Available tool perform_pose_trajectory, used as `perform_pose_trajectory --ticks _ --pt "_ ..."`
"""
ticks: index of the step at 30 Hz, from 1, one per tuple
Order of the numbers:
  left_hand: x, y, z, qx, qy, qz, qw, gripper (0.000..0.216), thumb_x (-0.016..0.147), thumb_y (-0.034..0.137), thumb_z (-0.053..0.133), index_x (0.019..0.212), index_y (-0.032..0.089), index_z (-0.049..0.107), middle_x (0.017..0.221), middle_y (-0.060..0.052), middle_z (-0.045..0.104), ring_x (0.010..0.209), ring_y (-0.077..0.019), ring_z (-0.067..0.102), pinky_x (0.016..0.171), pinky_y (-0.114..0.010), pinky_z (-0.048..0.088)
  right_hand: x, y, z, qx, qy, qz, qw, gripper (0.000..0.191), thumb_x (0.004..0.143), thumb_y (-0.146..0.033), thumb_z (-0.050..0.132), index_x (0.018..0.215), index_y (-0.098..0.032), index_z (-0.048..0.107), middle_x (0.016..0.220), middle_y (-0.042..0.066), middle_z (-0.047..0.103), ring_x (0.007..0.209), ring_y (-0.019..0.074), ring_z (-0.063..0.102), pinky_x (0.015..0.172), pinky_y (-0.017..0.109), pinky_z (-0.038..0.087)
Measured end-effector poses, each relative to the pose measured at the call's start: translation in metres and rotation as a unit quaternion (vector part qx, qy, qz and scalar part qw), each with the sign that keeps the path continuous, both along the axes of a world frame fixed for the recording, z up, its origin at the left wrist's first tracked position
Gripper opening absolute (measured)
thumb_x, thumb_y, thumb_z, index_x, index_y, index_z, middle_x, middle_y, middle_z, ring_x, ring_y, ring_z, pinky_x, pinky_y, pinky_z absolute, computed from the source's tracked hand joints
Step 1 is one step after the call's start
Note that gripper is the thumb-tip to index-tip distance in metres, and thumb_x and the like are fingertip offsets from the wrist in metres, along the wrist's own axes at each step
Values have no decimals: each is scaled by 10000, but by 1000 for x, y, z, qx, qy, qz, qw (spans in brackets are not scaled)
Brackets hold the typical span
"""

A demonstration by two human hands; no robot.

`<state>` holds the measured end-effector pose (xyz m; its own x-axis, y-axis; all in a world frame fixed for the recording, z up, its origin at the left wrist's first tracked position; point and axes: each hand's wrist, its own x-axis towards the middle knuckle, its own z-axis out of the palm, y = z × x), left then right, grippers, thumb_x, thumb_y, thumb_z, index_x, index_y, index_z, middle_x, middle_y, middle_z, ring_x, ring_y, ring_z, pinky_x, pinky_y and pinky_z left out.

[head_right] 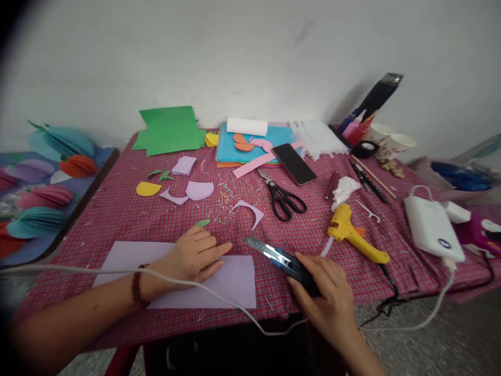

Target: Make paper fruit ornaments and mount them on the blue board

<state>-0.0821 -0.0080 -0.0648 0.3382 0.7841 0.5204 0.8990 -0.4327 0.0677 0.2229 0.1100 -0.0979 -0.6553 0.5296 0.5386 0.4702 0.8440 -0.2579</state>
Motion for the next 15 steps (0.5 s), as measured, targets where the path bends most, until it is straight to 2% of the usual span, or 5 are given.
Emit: perform_pose_trajectory --ticks 3,7,10,15 --pt "-1 -1 0 17 -14 24 999 269 925 274 521 1114 115 627 744 -32 642 685 -166 574 677 -332 471 0 0 -2 -2 -2 1 1000 373 878 -296 631 1243 -234 577 1044 89 694 910 256 656 783 418 517" --pt "-6 -1 -5 -4 -93 45 995 347 917 94 445 1241 96 570 874 -73 660 770 -159 606 690 -303 532 -2 0 -2 -1 0 -5 1000 394 869 -302 638 1255 -248 582 1027 83 693 907 261 663 784 420 526" --pt "-10 1 -11 -7 -144 30 989 410 901 39 429 1273 146 565 998 -88 688 883 -151 654 761 -301 575 -3 -1 -2 -2 9 -10 1000 392 856 -298 647 1243 -253 601 999 73 699 877 255 669 776 415 531" --pt "-15 0 -17 11 -156 0 988 394 900 33 465 1240 183 594 1093 -56 739 1017 -131 693 902 -303 583 -3 -2 -4 -16 9 -16 1000 408 856 -292 657 1257 -250 592 1037 79 690 895 253 662 779 417 530"
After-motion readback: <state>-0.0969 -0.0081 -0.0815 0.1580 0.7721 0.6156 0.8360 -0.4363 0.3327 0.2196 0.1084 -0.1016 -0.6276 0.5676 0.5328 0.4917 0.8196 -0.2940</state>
